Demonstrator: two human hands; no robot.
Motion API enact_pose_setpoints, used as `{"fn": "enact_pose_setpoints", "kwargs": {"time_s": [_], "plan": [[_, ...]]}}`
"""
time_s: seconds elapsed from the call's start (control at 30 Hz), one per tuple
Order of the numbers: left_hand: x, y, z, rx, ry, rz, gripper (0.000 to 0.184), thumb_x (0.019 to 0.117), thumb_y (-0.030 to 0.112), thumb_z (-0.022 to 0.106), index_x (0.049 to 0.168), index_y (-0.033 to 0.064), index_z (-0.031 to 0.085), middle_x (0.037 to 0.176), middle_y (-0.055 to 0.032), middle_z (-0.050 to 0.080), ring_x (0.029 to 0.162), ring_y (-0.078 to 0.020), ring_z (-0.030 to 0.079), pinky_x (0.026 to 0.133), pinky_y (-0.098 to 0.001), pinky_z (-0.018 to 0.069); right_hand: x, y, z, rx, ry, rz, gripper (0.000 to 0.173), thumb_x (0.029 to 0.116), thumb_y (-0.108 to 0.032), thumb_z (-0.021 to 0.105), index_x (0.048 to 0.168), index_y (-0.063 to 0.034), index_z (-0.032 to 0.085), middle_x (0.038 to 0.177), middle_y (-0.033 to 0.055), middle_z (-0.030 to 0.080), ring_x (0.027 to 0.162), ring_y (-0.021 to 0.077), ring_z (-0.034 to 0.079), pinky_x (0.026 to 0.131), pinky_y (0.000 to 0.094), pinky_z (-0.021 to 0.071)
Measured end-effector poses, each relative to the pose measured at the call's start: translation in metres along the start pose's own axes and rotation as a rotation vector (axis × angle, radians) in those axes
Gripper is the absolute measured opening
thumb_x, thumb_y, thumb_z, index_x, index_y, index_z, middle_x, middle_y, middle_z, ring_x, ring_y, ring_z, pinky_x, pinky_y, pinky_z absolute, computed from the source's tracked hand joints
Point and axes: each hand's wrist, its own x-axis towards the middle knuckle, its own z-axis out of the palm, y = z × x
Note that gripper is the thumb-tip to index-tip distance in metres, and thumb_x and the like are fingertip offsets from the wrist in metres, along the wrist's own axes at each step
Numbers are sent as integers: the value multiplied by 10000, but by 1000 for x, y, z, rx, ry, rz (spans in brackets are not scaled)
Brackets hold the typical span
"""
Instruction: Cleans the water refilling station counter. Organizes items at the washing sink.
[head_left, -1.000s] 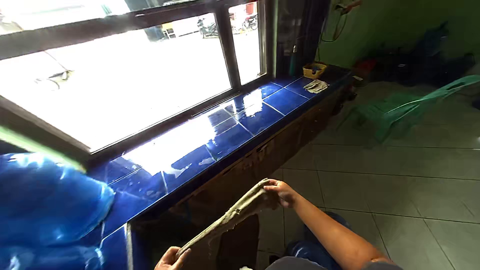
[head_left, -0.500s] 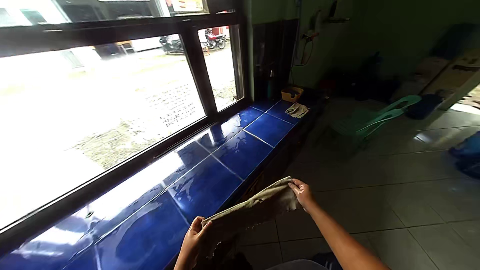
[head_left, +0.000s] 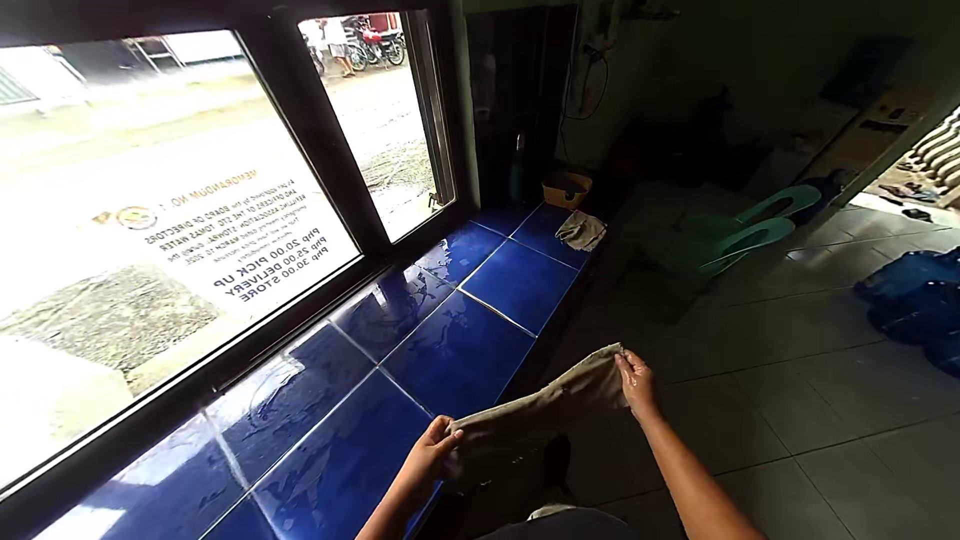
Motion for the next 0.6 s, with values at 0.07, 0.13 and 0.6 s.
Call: {"fn": "enact_pose_setpoints", "kwargs": {"time_s": [0.07, 0.13, 0.6], "plan": [[40, 2, 29, -58, -62, 5, 121, 1029, 148, 543, 1132, 86, 525, 942, -68, 687, 782, -175, 692, 606, -343, 579, 63, 2, -10, -53, -31, -53, 298, 1046, -91, 545, 1231, 110, 663, 1243, 274, 672, 1207, 338, 637, 1095, 463, 458], [83, 6, 61, -175, -62, 14, 92, 1035, 138, 525, 1112, 87, 521, 918, -68, 689, 760, -172, 695, 594, -338, 582, 132, -4, -12, -82, -98, -117, 294, 1038, -66, 550, 1237, 123, 655, 1261, 288, 663, 1223, 341, 632, 1105, 445, 450], [314, 69, 132, 1141, 126, 320, 748, 878, 415, 748, 1543, 225, 465, 1656, -136, 308, 1542, -382, 224, 1199, -660, 187, 416, 4, 178, -578, -454, -228, 676, 982, -356, 660, 1560, -96, 426, 1634, 221, 325, 1497, 442, 313, 1197, 629, 274]]}}
